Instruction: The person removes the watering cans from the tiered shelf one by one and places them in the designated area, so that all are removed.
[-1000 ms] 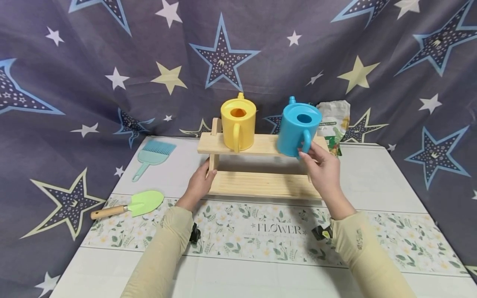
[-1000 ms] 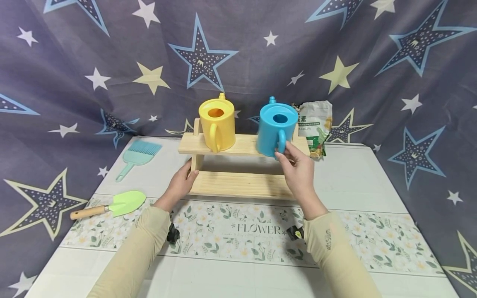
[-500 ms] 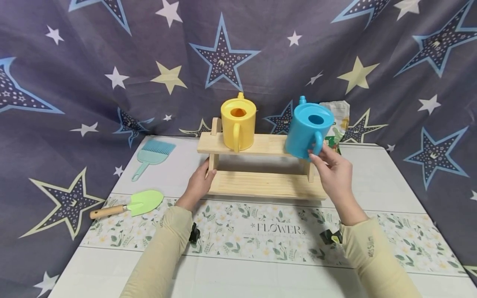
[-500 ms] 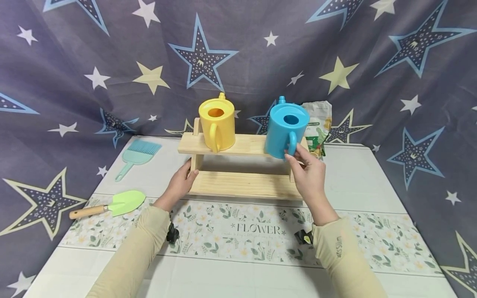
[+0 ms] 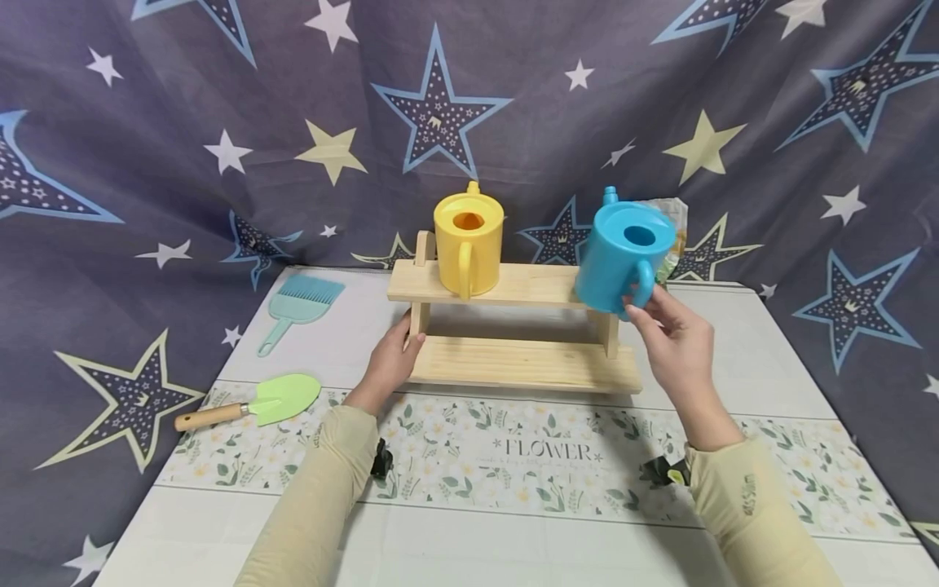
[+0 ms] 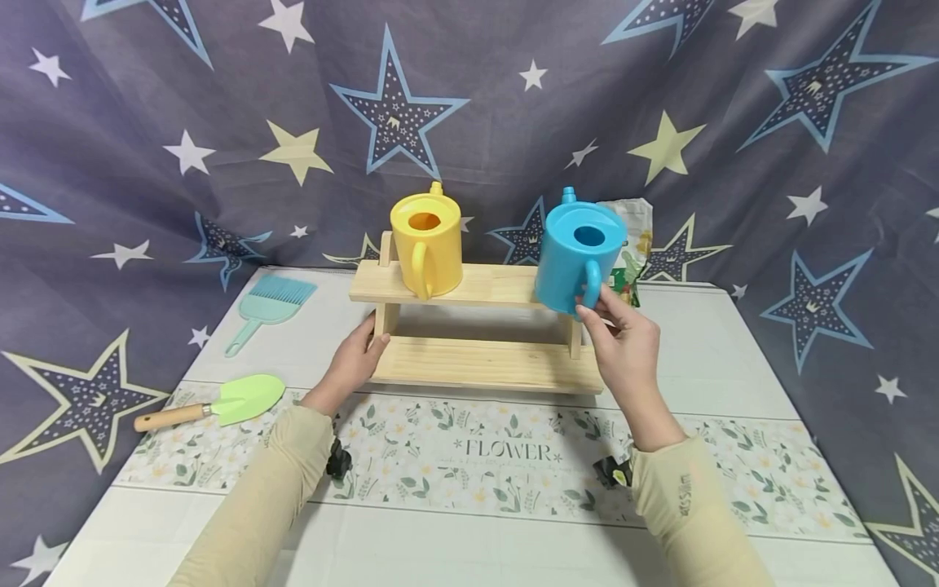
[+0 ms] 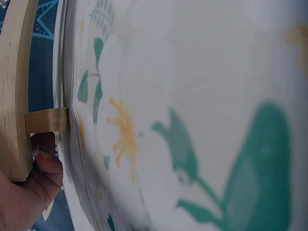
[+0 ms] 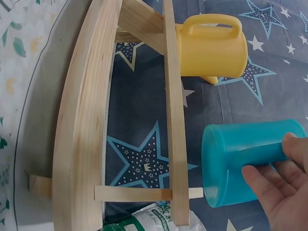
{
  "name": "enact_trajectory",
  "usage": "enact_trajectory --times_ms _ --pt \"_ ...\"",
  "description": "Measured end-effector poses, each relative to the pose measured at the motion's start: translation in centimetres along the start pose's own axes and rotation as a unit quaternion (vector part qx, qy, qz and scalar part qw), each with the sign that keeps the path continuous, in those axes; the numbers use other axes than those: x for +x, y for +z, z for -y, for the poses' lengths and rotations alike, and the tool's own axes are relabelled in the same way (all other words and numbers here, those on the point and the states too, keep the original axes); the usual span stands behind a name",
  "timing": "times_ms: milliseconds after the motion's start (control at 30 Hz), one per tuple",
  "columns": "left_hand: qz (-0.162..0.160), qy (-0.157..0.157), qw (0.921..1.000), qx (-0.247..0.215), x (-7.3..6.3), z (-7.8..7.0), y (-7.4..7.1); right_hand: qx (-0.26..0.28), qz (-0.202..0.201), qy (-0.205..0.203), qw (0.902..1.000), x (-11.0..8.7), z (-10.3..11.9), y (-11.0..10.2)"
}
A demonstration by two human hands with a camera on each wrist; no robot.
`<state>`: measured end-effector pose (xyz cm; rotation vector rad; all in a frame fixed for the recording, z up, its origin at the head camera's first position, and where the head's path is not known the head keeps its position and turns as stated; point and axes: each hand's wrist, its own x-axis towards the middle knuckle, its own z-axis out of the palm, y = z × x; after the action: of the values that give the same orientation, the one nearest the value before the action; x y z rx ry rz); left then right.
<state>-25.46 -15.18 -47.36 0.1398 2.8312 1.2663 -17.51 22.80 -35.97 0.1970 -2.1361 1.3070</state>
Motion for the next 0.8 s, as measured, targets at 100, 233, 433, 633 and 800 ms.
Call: enact_trajectory --times_ms 100,233,433,633,800 --pt "-0.001 0.000 1.0000 0.002 0.0 0.0 0.0 -0.003 -0.007 0.005 1.0000 -0.1 -0.1 -0.4" --pt "-0.004 0.000 1.0000 0.003 0.0 0.0 0.0 -0.008 -0.013 0.009 0.9998 -0.3 -0.2 -0.9" --pt "-0.003 0.000 1.0000 0.001 -0.2 -0.2 0.1 -0.027 -0.017 0.018 0.9993 -0.8 -0.2 -1.8" --pt "-0.004 0.003 1.0000 0.004 -0.2 -0.3 0.0 -0.042 -0.028 0.020 0.9985 -1.2 -0.4 -2.5" --pt "-0.006 0.003 0.9999 0.008 -0.1 -0.2 0.0 -0.047 -0.040 0.030 0.9977 -1.5 -0.6 -3.1"
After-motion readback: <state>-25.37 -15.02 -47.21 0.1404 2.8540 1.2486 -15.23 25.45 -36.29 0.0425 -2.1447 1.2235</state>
